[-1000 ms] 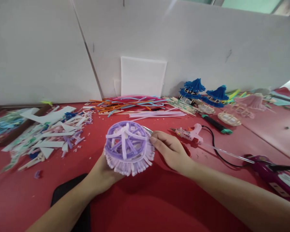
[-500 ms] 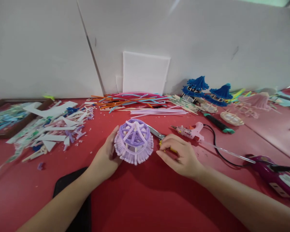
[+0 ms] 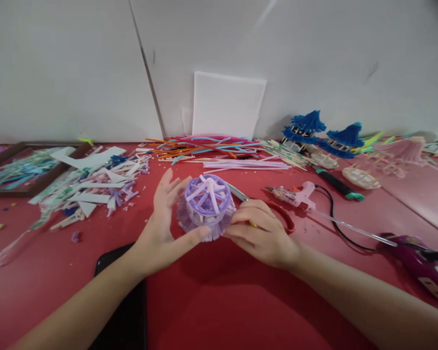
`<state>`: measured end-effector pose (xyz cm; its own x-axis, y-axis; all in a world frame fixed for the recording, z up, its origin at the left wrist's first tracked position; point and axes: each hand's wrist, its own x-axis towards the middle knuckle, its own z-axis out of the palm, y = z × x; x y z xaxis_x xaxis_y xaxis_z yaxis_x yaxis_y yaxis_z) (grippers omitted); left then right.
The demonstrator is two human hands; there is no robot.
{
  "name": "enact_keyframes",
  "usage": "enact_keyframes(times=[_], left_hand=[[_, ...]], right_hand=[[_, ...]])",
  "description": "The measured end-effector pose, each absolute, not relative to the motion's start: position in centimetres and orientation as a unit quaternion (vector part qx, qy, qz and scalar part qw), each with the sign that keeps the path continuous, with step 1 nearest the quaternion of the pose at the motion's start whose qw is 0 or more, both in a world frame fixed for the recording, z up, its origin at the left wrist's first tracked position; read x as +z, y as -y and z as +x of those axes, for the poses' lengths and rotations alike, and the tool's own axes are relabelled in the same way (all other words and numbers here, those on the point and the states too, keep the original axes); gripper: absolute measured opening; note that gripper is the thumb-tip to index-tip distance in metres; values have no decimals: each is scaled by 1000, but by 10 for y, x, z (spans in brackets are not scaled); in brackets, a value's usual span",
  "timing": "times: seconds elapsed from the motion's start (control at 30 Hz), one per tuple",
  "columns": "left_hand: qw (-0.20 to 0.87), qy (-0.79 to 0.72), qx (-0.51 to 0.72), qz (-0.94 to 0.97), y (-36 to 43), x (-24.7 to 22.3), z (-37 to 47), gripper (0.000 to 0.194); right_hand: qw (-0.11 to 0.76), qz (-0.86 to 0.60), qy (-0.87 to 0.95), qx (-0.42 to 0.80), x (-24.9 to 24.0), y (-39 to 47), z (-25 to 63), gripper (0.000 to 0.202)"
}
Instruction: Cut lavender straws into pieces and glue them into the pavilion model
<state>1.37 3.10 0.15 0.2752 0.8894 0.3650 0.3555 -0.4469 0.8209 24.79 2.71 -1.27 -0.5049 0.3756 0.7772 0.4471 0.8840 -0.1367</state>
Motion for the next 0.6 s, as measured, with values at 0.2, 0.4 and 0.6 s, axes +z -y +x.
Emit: enact_keyframes(times=[0.2, 0.4, 0.6], left_hand=[[306, -440, 401, 743, -27, -3, 22, 99], [291, -439, 406, 747, -27, -8, 22, 90], [275, -444, 402, 752, -27, -7, 23, 84]], right_hand=[[439, -224, 869, -46, -11, -28, 239, 6], [410, -163, 892, -96, -5, -30, 243, 13], [398, -154, 898, -104, -3, -31, 244, 14]])
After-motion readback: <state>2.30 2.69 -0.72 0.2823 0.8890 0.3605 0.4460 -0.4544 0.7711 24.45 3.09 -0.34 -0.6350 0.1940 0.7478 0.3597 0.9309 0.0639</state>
